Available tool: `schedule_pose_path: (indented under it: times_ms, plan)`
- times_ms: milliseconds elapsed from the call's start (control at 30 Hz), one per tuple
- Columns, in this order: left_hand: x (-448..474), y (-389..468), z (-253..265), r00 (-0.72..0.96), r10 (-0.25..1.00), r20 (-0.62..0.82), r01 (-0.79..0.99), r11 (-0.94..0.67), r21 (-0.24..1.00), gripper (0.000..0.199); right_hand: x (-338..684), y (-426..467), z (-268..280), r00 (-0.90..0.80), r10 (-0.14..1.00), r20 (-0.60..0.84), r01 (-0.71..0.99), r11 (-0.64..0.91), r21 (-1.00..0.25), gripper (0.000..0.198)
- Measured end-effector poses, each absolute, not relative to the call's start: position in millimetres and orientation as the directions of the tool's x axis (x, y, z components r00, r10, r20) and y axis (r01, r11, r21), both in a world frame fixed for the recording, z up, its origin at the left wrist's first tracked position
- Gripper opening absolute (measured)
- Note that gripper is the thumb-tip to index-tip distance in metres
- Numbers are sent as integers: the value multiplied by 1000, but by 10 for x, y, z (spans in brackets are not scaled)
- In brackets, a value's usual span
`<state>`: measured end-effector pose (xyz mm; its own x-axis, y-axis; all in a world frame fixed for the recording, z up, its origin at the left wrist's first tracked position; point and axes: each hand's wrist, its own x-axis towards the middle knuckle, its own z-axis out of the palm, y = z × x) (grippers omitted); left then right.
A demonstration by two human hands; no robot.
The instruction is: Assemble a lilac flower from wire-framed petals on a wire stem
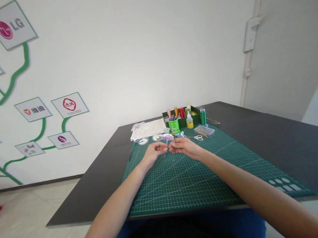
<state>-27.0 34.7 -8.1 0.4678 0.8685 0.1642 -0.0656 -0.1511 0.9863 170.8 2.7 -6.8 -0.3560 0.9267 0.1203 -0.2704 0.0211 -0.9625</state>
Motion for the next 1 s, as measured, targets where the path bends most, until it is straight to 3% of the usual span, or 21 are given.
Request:
schedule_pose_path:
  times_ms: [1000]
  plan:
    - [-275, 310, -63, 508, 849, 149, -93, -118, 989, 33, 1726, -15, -1, -405, 903, 144, -372, -19, -928, 29]
